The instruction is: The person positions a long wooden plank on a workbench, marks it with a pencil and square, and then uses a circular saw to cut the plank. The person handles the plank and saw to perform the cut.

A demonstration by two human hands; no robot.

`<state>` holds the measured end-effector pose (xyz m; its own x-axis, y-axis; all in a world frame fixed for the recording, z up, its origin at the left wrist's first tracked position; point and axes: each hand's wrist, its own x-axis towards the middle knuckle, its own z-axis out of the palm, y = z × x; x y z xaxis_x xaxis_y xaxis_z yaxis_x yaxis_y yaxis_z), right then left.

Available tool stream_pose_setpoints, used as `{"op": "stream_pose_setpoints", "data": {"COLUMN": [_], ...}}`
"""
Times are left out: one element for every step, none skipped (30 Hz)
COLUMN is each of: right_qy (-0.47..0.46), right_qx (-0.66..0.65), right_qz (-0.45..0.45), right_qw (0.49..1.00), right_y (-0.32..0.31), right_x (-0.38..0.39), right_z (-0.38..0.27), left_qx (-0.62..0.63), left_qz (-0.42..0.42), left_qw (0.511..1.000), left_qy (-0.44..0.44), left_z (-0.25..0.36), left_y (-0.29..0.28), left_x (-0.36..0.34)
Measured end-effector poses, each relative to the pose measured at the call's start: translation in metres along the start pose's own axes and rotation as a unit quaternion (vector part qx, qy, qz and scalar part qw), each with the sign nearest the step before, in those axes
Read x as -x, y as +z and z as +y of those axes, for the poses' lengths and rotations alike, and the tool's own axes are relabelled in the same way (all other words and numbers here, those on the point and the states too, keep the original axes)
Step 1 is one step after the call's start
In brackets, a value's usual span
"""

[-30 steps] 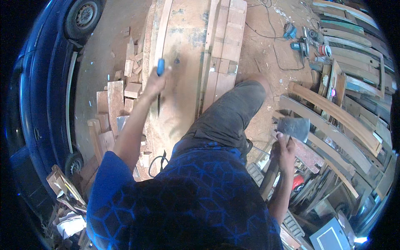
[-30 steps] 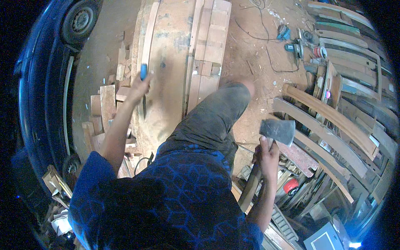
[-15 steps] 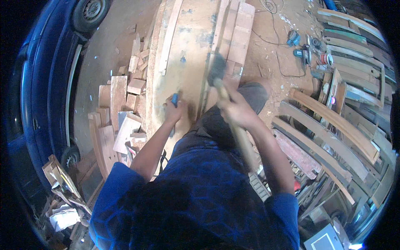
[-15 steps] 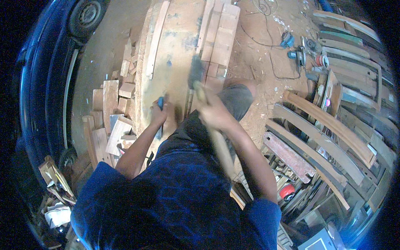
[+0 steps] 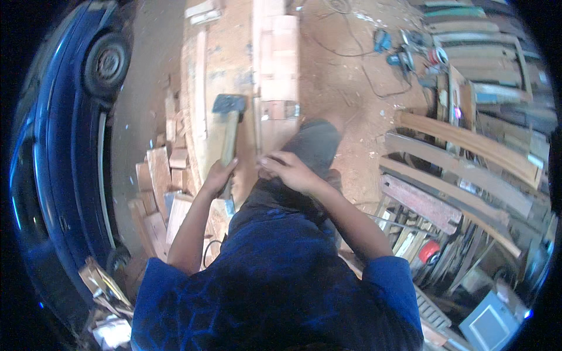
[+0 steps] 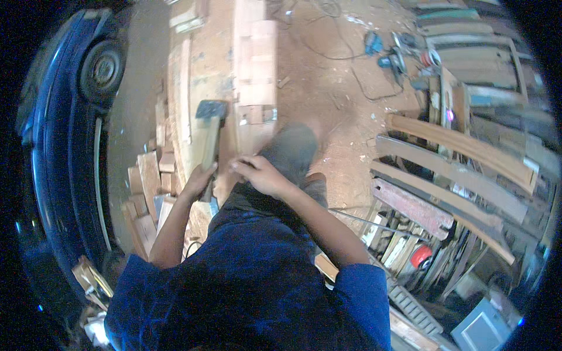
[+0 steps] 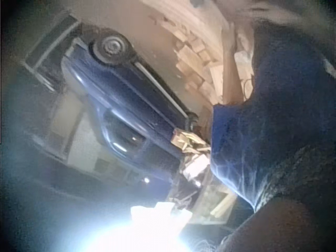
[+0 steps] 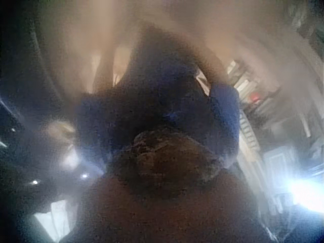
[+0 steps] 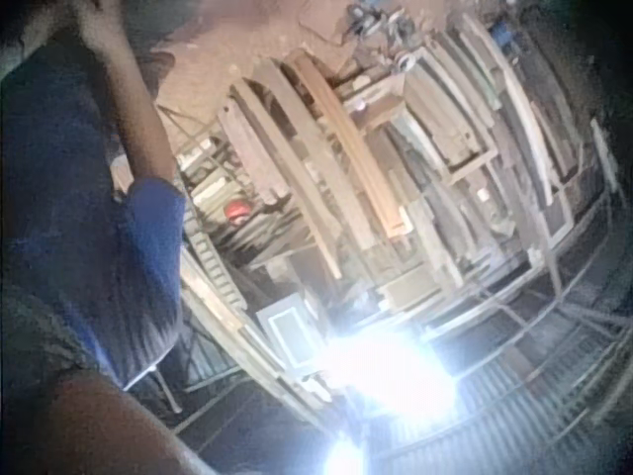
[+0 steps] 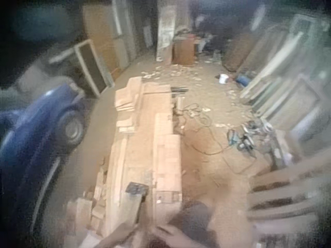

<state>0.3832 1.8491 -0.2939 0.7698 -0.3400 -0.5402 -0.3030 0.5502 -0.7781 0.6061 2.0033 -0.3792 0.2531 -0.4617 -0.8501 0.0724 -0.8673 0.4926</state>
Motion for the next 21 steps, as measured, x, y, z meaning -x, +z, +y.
{"op": "stream_pose_setpoints", "data": {"right_qy": [-0.052,-0.105,-0.142,-0.181,-0.276,-0.369,-0.426,-0.471,-0.505,-0.525,-0.548,-0.555,-0.557,-0.558,-0.553,-0.546,-0.536,-0.527,-0.513,-0.497,-0.473], "right_qx": [-0.011,-0.021,-0.024,-0.025,-0.019,-0.011,-0.034,-0.053,-0.078,-0.095,-0.111,-0.123,-0.136,-0.136,-0.139,-0.142,-0.141,-0.142,-0.143,-0.140,-0.129], "right_qz": [0.027,0.051,0.046,0.049,0.042,0.034,-0.007,-0.059,-0.087,-0.090,-0.104,-0.111,-0.120,-0.103,-0.112,-0.109,-0.104,-0.097,-0.092,-0.083,-0.093], "right_qw": [0.998,0.993,0.988,0.982,0.960,0.929,0.904,0.878,0.855,0.841,0.822,0.815,0.811,0.812,0.814,0.818,0.826,0.832,0.841,0.852,0.867], "right_y": [-0.013,-0.024,-0.035,-0.047,-0.055,-0.062,-0.069,-0.074,-0.077,-0.077,-0.076,-0.074,-0.073,-0.073,-0.071,-0.072,-0.073,-0.072,-0.073,-0.074,-0.080], "right_x": [0.034,0.068,0.103,0.136,0.168,0.198,0.226,0.255,0.280,0.303,0.322,0.339,0.353,0.364,0.366,0.370,0.372,0.372,0.370,0.367,0.359], "right_z": [-0.017,-0.036,-0.062,-0.084,-0.104,-0.122,-0.137,-0.154,-0.171,-0.182,-0.189,-0.198,-0.208,-0.209,-0.209,-0.213,-0.218,-0.221,-0.223,-0.228,-0.235], "left_qx": [-0.134,-0.203,-0.267,-0.350,-0.429,-0.402,-0.374,-0.336,-0.314,-0.295,-0.283,-0.265,-0.255,-0.250,-0.230,-0.212,-0.214,-0.213,-0.198,-0.181,-0.157], "left_qz": [0.026,0.101,0.177,0.208,0.238,0.226,0.219,0.213,0.215,0.202,0.208,0.213,0.199,0.176,0.173,0.166,0.159,0.151,0.120,0.086,0.081], "left_qw": [0.990,0.972,0.945,0.905,0.855,0.869,0.883,0.901,0.910,0.920,0.914,0.913,0.909,0.902,0.901,0.900,0.904,0.908,0.915,0.922,0.933], "left_qy": [0.045,0.058,0.074,0.121,0.168,0.177,0.182,0.175,0.165,0.163,0.200,0.227,0.262,0.305,0.325,0.344,0.334,0.327,0.329,0.333,0.315], "left_z": [0.004,-0.027,-0.057,-0.055,-0.045,-0.029,-0.017,-0.016,0.014,0.043,0.072,0.091,0.105,0.125,0.133,0.148,0.161,0.173,0.177,0.179,0.171], "left_y": [-0.001,-0.001,0.001,0.005,0.011,0.013,0.012,0.018,0.032,0.047,0.061,0.076,0.088,0.101,0.116,0.136,0.152,0.168,0.177,0.183,0.189], "left_x": [0.003,-0.009,-0.022,-0.018,-0.014,-0.017,-0.018,-0.007,-0.001,0.006,0.012,0.020,0.025,0.016,0.017,0.022,0.030,0.032,0.030,0.030,0.032]}}
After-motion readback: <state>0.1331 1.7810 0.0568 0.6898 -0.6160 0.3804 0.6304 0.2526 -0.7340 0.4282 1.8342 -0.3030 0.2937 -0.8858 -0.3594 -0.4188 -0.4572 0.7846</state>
